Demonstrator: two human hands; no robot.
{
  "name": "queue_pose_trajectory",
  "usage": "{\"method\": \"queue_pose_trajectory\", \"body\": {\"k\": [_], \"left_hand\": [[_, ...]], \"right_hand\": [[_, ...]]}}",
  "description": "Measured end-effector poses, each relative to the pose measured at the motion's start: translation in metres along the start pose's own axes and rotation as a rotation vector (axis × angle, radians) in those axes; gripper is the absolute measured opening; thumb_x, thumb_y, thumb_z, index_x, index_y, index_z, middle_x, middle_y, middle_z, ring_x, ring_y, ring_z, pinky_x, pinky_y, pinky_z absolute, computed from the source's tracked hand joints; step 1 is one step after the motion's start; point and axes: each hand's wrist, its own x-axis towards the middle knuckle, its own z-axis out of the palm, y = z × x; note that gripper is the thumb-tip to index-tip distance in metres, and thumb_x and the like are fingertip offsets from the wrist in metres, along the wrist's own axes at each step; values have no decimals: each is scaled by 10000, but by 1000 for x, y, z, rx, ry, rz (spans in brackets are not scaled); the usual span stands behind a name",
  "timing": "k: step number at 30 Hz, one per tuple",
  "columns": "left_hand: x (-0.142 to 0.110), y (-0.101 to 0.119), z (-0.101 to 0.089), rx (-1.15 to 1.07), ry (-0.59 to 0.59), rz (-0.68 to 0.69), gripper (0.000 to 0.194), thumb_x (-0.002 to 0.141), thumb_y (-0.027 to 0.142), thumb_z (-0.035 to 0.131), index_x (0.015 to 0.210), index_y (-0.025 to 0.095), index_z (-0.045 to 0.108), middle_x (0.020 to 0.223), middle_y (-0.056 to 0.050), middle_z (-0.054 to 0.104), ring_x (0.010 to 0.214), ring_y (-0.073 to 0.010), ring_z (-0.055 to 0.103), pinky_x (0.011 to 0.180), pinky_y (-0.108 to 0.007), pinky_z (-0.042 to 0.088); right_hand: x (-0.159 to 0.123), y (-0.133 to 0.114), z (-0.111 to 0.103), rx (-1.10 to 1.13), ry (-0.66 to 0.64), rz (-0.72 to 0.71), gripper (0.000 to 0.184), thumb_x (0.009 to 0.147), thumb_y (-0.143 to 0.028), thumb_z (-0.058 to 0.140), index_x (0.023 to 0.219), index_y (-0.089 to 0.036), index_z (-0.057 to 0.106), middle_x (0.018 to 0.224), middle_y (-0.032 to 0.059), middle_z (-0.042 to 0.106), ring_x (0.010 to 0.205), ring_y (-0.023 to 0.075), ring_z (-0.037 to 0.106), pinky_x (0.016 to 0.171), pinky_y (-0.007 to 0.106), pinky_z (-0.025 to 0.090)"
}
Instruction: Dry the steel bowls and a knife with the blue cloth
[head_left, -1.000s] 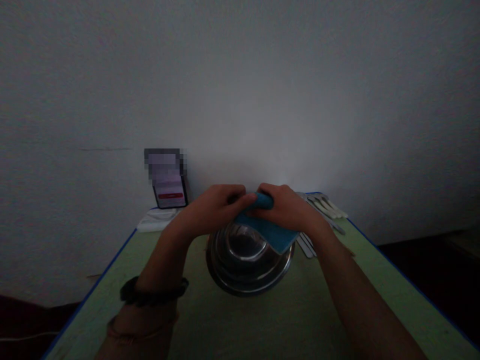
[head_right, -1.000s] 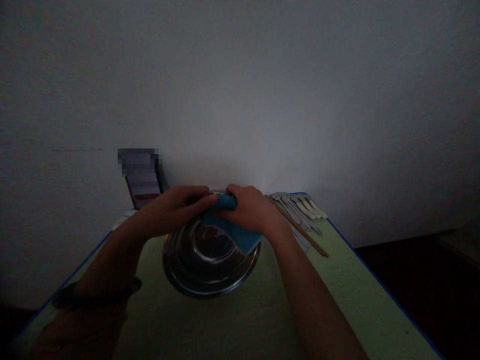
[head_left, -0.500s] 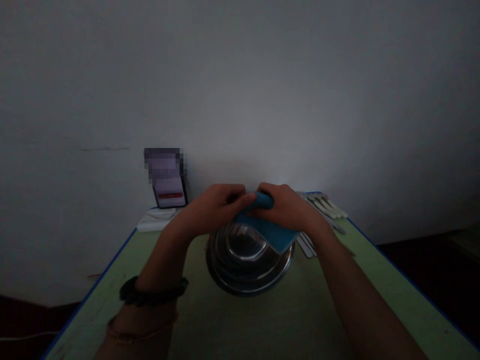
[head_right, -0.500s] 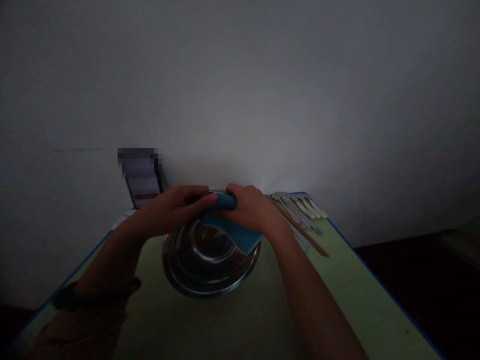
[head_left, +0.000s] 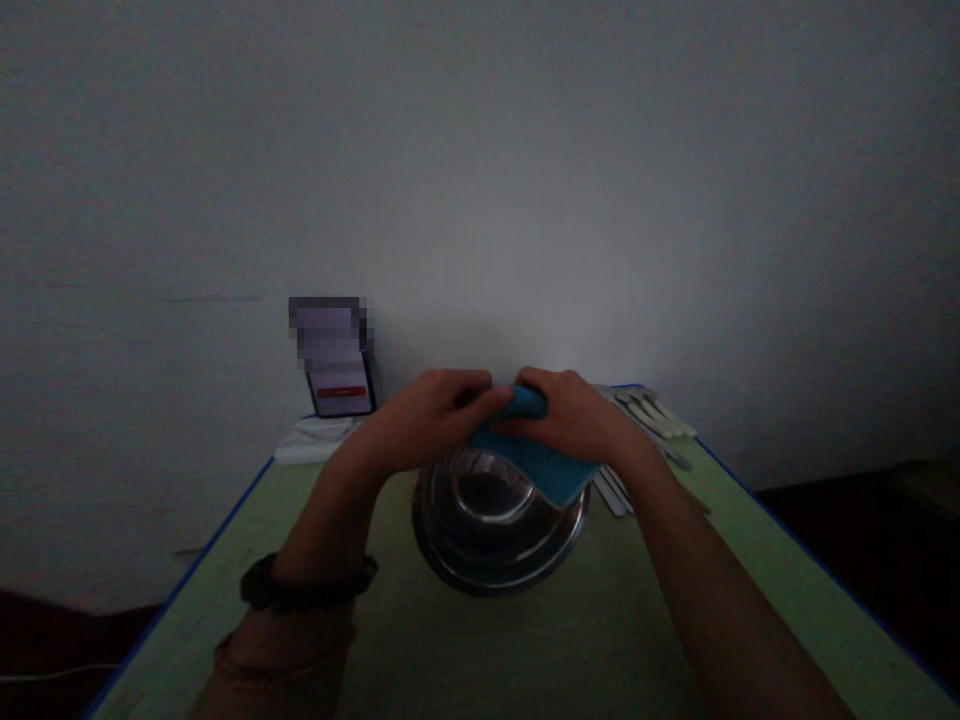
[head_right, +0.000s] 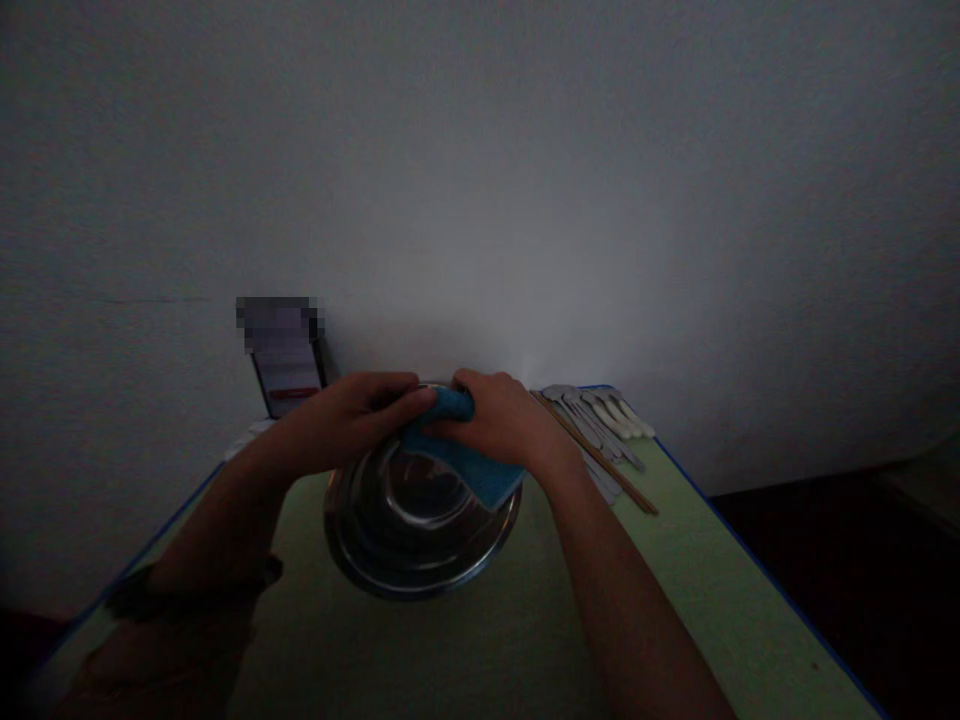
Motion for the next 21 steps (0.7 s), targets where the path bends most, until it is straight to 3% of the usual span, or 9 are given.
{"method": "queue_pose_trajectory", "body": {"k": [21], "left_hand": [[-3, 4, -3, -7, 26, -34, 379, 845, 465, 354, 637, 171, 469, 550, 53, 398, 520, -83, 417, 471, -203, 284]], "right_hand": [[-1, 0, -5, 64, 24, 17, 331, 724, -531, 531, 748, -201, 516, 706, 3, 585, 639, 115, 521, 534, 228, 315]]}}
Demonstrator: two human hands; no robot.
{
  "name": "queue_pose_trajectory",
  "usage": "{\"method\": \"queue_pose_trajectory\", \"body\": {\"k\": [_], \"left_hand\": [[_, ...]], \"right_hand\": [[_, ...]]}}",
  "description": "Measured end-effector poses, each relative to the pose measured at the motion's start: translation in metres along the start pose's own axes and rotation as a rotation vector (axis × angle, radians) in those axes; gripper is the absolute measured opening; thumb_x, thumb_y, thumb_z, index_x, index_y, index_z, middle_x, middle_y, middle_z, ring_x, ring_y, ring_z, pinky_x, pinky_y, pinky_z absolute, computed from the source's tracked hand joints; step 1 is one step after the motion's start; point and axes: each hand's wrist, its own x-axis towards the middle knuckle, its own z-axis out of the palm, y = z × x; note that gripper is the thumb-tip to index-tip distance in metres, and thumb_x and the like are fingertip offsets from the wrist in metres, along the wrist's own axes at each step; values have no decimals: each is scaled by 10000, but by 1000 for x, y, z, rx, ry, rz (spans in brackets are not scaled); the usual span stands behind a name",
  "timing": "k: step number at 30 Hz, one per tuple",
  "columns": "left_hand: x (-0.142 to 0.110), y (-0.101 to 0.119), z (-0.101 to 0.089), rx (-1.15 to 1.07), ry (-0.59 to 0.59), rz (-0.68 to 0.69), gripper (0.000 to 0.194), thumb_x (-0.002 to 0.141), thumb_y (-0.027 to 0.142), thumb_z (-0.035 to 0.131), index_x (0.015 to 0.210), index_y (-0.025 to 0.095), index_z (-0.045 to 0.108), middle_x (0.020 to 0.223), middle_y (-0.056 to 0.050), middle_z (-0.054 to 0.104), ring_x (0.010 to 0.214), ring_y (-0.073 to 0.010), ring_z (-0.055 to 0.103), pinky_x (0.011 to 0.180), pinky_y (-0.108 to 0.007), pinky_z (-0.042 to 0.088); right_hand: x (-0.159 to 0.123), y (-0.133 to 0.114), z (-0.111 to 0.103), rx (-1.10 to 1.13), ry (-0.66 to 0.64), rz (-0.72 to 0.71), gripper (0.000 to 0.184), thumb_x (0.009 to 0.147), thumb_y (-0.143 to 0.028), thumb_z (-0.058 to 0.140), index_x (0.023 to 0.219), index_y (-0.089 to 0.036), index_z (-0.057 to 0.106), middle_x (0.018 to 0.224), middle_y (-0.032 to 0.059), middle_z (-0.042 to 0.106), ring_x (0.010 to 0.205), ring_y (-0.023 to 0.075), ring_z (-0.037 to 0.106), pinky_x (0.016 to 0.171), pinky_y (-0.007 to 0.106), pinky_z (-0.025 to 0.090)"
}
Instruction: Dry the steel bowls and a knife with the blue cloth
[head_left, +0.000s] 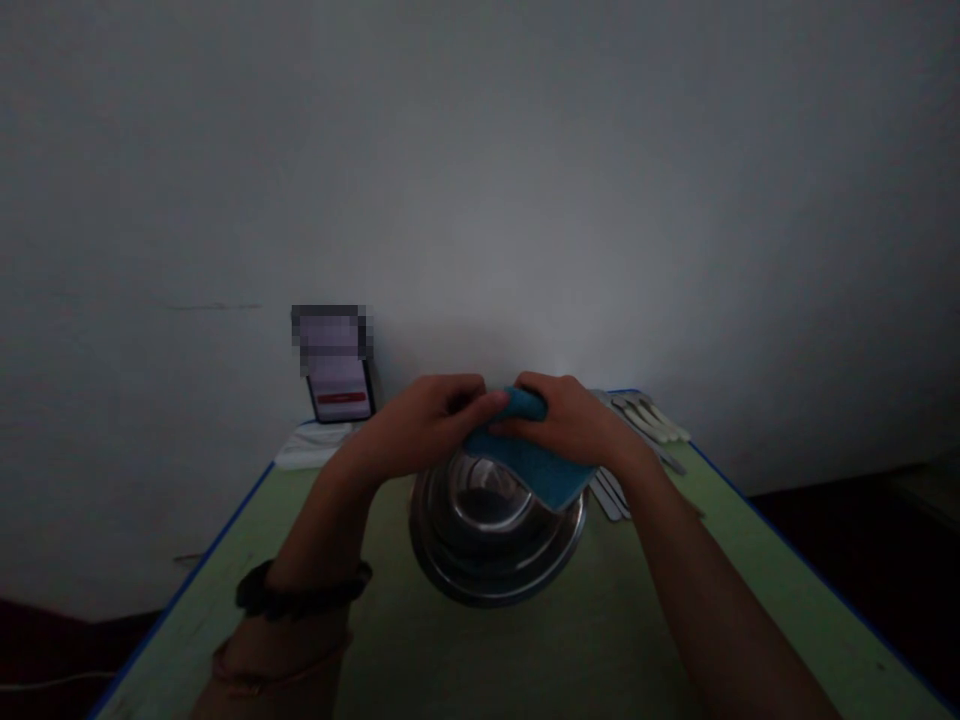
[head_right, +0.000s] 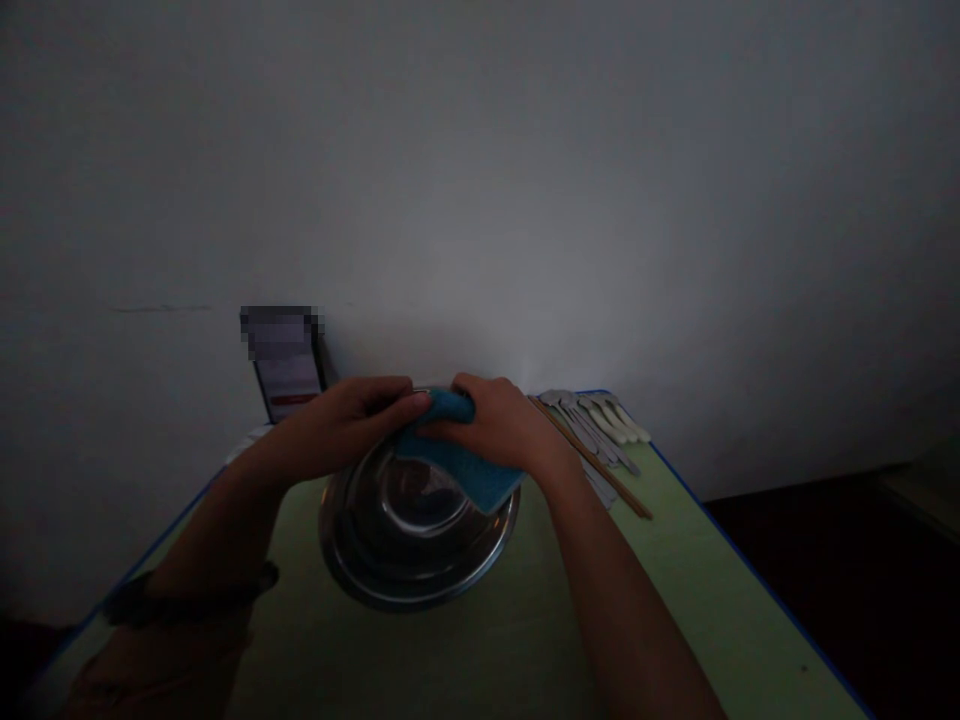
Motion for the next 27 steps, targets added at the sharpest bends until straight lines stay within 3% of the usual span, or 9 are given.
{"method": "queue_pose_trajectory", "body": {"k": [7, 13, 16, 20, 23, 27], "left_hand": [[-7, 0, -12, -5, -122, -47, 333, 827, 437, 382, 876, 176, 581, 773, -11, 625, 696, -144, 555, 605, -232, 405], [-9, -10, -12, -31, -198, -66, 291, 825, 363, 423, 1025, 201, 558, 974, -20, 654, 851, -164, 589, 723, -242, 426], [-7, -8, -11, -22, -261, -50, 234, 828, 313, 410, 908, 207, 603, 844, 14, 673, 747, -140, 598, 679, -222, 425], [-5, -3, -12, 89, -228, -125, 283, 826, 327, 389, 758, 174, 617, 589, 21, 622, 548, -123, 550, 571, -219, 405], [-6, -1, -13, 107, -237, -141, 287, 816, 326, 394, 774, 162, 625, 612, 3, 639, 571, -136, 568, 559, -221, 404], [-9, -2, -15, 93, -186, -130, 271, 809, 295, 390, 874, 170, 621, 753, -18, 676, 683, -163, 599, 630, -245, 433]], "right_hand": [[1, 5, -7, 49, 24, 30, 306, 719, -501, 556, 748, -197, 537, 700, -3, 589, 647, 118, 526, 565, 242, 339], [1, 1, -11, 62, 71, 53, 275, 710, -471, 585, 766, -204, 548, 707, -8, 602, 652, 122, 536, 557, 239, 344], [2, -1, -13, 84, 85, 40, 257, 712, -457, 591, 786, -214, 554, 721, -12, 612, 663, 121, 546, 574, 239, 356], [3, -1, -13, 103, 104, 56, 270, 695, -455, 608, 813, -217, 564, 757, -9, 628, 690, 125, 556, 597, 240, 371], [2, 2, -11, 70, 73, 138, 320, 694, -505, 583, 802, -203, 578, 774, 19, 637, 683, 141, 563, 564, 245, 366], [-1, 7, -10, 18, -114, 178, 373, 735, -540, 508, 823, -200, 633, 833, 70, 664, 720, 187, 592, 573, 271, 374]]}}
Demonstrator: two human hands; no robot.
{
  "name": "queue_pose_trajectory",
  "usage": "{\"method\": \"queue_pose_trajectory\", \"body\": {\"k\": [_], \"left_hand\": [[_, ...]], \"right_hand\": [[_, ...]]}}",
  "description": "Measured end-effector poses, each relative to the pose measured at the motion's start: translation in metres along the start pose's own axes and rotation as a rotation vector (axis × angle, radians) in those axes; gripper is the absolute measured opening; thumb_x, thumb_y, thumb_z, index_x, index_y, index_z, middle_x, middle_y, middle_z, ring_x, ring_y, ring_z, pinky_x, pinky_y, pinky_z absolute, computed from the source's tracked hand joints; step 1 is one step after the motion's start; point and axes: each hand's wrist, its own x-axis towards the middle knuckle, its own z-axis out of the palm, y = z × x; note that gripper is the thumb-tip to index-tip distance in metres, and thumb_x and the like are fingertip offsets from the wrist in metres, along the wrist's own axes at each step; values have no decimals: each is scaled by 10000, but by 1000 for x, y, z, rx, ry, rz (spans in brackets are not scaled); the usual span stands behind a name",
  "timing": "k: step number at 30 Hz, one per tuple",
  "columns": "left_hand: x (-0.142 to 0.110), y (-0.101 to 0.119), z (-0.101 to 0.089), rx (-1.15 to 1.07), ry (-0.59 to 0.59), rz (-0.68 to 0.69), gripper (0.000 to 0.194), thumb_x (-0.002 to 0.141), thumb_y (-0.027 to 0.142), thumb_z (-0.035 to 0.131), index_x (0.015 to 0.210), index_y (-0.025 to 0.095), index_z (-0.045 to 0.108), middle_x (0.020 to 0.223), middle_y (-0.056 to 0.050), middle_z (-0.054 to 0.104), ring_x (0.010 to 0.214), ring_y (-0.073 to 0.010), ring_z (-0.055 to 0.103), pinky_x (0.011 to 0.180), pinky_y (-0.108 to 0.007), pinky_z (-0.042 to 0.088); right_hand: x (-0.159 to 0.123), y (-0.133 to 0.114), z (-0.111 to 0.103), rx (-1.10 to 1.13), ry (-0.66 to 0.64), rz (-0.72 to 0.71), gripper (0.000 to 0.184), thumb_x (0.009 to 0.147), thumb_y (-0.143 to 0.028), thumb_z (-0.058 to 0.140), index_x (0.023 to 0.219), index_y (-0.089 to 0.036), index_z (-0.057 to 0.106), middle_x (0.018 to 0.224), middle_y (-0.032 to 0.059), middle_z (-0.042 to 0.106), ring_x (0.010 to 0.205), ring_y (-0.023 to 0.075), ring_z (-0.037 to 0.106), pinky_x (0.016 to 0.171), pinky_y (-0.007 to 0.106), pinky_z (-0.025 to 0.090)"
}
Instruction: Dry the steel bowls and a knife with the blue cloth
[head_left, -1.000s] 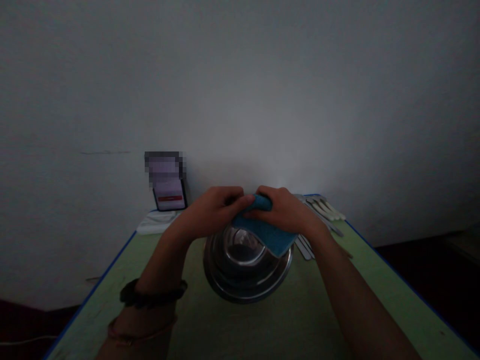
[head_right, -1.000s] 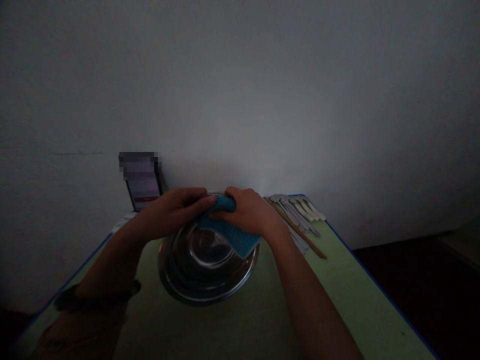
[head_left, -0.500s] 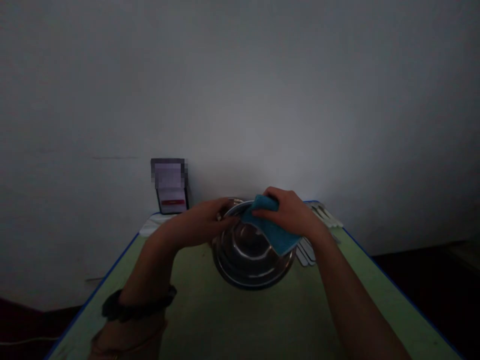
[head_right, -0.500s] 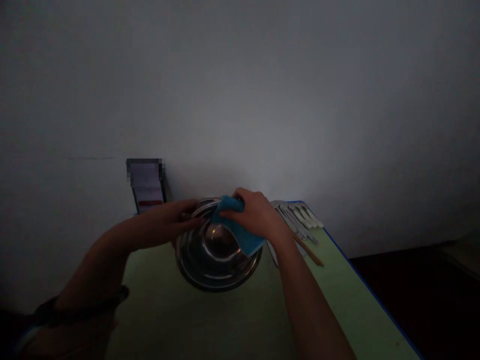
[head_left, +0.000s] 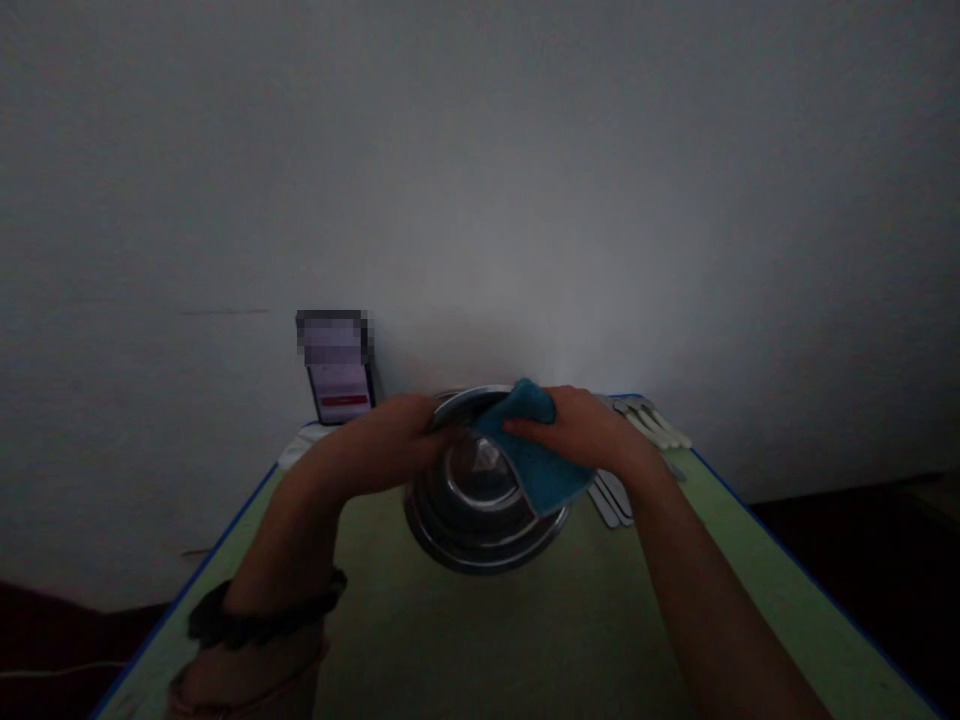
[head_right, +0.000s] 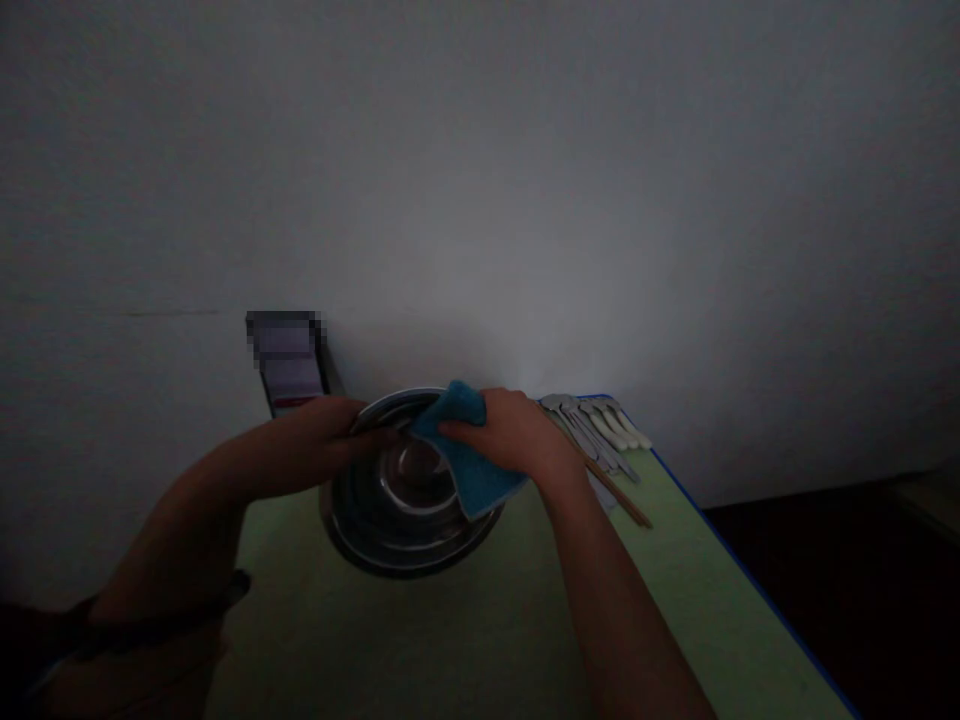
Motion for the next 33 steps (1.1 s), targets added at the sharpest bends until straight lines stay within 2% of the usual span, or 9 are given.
{"method": "queue_pose_trajectory", "body": {"k": [4, 8, 13, 16, 21, 24, 28, 31, 33], "left_hand": [[-4, 2, 0, -58, 95, 60, 297, 806, 281, 405, 1043, 187, 557, 922, -28, 663, 798, -175, 597, 714, -271, 447], [-8, 8, -4, -93, 226, 40, 287, 815, 275, 396, 1043, 185, 546, 941, -28, 648, 839, -183, 587, 740, -296, 451], [-10, 10, -11, -78, 514, -112, 278, 814, 342, 412, 993, 175, 545, 846, -39, 629, 758, -196, 582, 682, -329, 456], [-6, 15, -9, -98, 675, -169, 244, 807, 337, 421, 962, 183, 528, 864, -44, 611, 801, -211, 569, 702, -346, 452], [3, 28, 2, -130, 877, -135, 304, 811, 311, 440, 1102, 224, 418, 1056, -47, 575, 966, -211, 530, 821, -341, 422], [3, 24, 4, -155, 767, -142, 349, 804, 387, 449, 1104, 220, 385, 1018, -56, 589, 877, -205, 575, 702, -304, 465], [-2, 8, -1, -50, 496, -232, 356, 799, 486, 408, 969, 184, 493, 817, -63, 633, 688, -200, 598, 550, -281, 444], [-5, 3, -3, 43, 330, -154, 317, 806, 444, 399, 877, 184, 566, 781, -48, 651, 707, -197, 598, 579, -276, 434], [-6, 5, -3, 43, 264, -99, 291, 807, 403, 396, 856, 192, 590, 779, -34, 665, 713, -187, 601, 585, -261, 427]], "right_hand": [[1, 0, -1, -37, -11, 1, 390, 748, -529, 490, 783, -177, 654, 781, 97, 667, 700, 206, 597, 566, 285, 376], [4, -7, 1, 111, 234, 10, 388, 759, -523, 480, 706, -168, 628, 692, 72, 643, 651, 178, 580, 540, 272, 369], [12, -12, 13, 525, 530, 122, 422, 734, -569, 482, 723, -161, 589, 702, 56, 633, 655, 166, 573, 534, 268, 409], [17, -18, 22, 899, 499, 166, 376, 749, -502, 505, 873, -156, 582, 861, 72, 657, 740, 174, 609, 588, 279, 466], [22, -33, 34, 1418, 297, 300, 379, 784, -305, 497, 1133, -156, 481, 1159, 100, 586, 913, 170, 621, 679, 292, 520], [24, -24, 36, 1417, 274, 329, 391, 728, -247, 558, 1098, -133, 510, 1134, 113, 602, 896, 183, 629, 714, 309, 519], [20, 3, 24, 1012, 362, 163, 241, 677, -241, 601, 895, -137, 606, 941, 79, 671, 826, 190, 629, 746, 339, 496], [11, 13, 9, 691, 155, 39, 179, 698, -246, 582, 849, -157, 623, 855, 49, 681, 771, 181, 621, 708, 337, 494], [6, 13, 1, 529, 104, 5, 170, 720, -247, 562, 851, -161, 630, 856, 48, 682, 771, 182, 615, 696, 328, 488]]}}
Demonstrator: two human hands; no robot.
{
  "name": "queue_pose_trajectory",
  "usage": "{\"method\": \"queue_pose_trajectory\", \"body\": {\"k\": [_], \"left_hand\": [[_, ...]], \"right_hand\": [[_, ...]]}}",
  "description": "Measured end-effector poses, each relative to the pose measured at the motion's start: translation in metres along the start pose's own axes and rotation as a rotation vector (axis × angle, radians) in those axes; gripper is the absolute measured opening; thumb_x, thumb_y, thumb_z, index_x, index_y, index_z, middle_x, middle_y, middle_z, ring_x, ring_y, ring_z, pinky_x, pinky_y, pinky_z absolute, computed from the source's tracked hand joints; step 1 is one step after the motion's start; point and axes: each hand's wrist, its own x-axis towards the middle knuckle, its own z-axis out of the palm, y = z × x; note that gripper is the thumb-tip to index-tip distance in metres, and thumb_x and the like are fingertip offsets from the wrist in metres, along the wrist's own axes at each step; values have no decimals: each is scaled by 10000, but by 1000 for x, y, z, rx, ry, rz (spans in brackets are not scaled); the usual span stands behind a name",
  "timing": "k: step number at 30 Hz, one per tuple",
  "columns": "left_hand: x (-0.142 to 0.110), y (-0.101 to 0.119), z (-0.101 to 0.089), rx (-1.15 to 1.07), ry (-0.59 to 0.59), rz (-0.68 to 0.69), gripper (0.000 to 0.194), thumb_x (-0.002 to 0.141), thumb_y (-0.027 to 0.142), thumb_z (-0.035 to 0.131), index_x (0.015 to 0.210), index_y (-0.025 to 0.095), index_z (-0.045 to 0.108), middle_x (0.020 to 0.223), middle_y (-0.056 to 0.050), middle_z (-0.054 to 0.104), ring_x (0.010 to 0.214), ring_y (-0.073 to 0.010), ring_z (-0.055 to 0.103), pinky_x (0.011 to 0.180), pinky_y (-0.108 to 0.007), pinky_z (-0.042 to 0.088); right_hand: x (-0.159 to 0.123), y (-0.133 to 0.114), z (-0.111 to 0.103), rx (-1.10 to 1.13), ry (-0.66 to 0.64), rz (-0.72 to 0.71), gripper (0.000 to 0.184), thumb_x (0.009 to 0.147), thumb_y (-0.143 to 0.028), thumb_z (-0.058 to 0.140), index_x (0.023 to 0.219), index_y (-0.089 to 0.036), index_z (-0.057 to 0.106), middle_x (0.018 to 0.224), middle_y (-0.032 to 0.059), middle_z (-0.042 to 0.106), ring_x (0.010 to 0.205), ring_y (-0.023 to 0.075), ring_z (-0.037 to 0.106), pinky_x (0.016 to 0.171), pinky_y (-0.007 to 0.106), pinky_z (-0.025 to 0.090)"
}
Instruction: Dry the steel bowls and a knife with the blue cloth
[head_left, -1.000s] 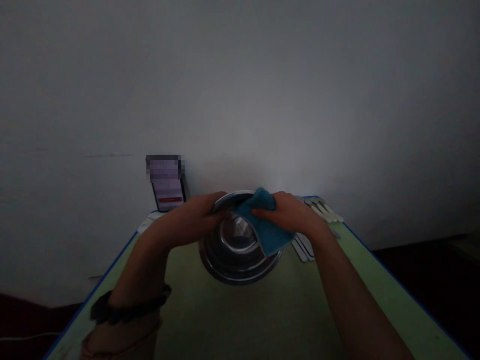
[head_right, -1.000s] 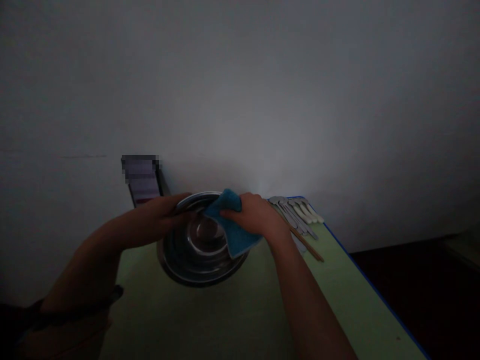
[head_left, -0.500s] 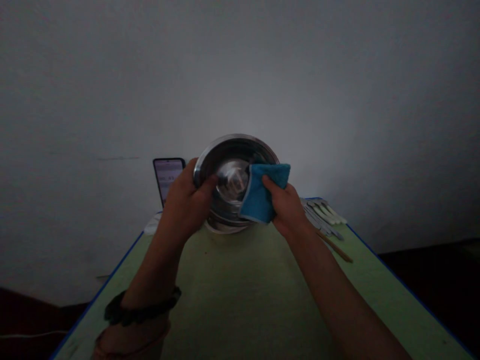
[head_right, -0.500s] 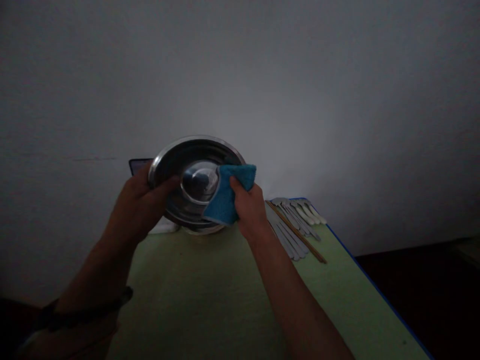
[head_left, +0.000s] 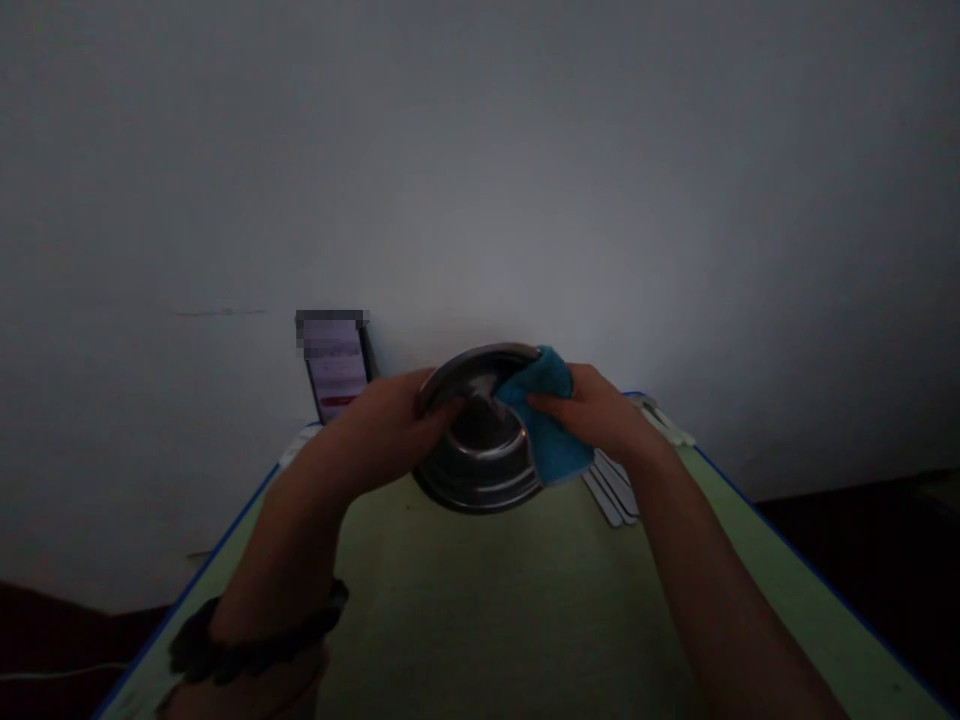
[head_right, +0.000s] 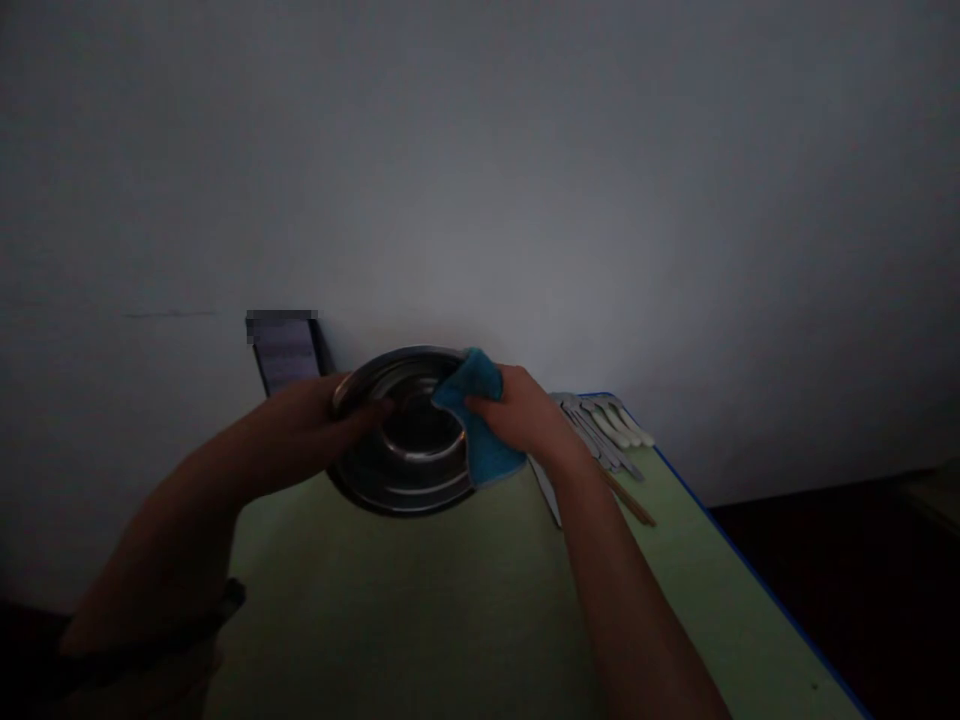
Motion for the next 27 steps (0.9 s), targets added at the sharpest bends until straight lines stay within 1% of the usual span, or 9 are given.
{"method": "queue_pose_trajectory", "body": {"k": [3, 7, 10, 11, 13, 15, 17, 21, 27], "left_hand": [[-1, 4, 1, -3, -61, 32, 284, 808, 366, 382, 799, 194, 608, 748, -25, 675, 689, -174, 602, 564, -241, 409], [-1, 4, 5, 41, -164, 61, 311, 819, 358, 358, 762, 191, 615, 666, -25, 662, 599, -164, 588, 511, -235, 366], [-1, 2, 9, 75, -182, 49, 328, 820, 374, 363, 750, 183, 621, 598, -27, 642, 524, -159, 564, 483, -241, 343], [-1, 2, 10, 81, -183, 45, 333, 821, 379, 364, 759, 182, 625, 579, -25, 633, 506, -157, 556, 478, -243, 340], [-2, 2, 11, 76, -191, 67, 319, 824, 375, 371, 879, 194, 628, 571, -13, 627, 490, -154, 546, 483, -246, 344], [-2, 3, 13, 55, -194, 115, 327, 829, 355, 377, 1056, 224, 573, 625, -2, 645, 510, -151, 554, 511, -249, 363], [-3, 4, 15, 43, -205, 159, 329, 833, 323, 379, 1113, 245, 534, 736, -10, 672, 581, -155, 584, 558, -253, 390], [-2, 7, 20, 60, -250, 197, 263, 837, 278, 369, 968, 215, 588, 923, -48, 671, 777, -185, 613, 670, -272, 421], [-2, 7, 21, 82, -284, 181, 281, 841, 294, 355, 943, 201, 600, 910, -68, 670, 774, -201, 613, 667, -294, 428]], "right_hand": [[-4, -9, -3, -180, -26, -22, 183, 745, -252, 537, 873, -165, 634, 861, 51, 685, 776, 188, 609, 686, 315, 475], [-3, -14, 2, -416, -89, -84, 178, 749, -234, 509, 847, -173, 645, 868, 61, 681, 797, 199, 604, 700, 310, 443], [-2, -14, 7, -523, -111, -121, 167, 751, -226, 491, 809, -179, 640, 860, 62, 677, 784, 191, 600, 684, 294, 425], [-2, -15, 8, -543, -117, -130, 164, 752, -223, 486, 803, -181, 637, 854, 60, 676, 776, 186, 599, 673, 287, 420], [-3, -17, 9, -576, -137, -151, 159, 751, -213, 483, 795, -185, 634, 830, 56, 673, 757, 178, 598, 649, 274, 412], [-6, -20, 10, -600, -165, -169, 150, 742, -201, 490, 790, -192, 632, 805, 49, 671, 736, 171, 598, 625, 265, 404], [-8, -24, 11, -617, -199, -170, 142, 729, -190, 507, 791, -202, 635, 790, 41, 671, 721, 168, 600, 610, 261, 399], [-11, -28, 12, -634, -236, -155, 144, 719, -171, 523, 794, -204, 641, 790, 47, 677, 717, 178, 608, 603, 272, 395], [-10, -29, 13, -632, -271, -168, 150, 712, -157, 514, 788, -197, 638, 781, 49, 677, 717, 182, 615, 591, 269, 396]]}}
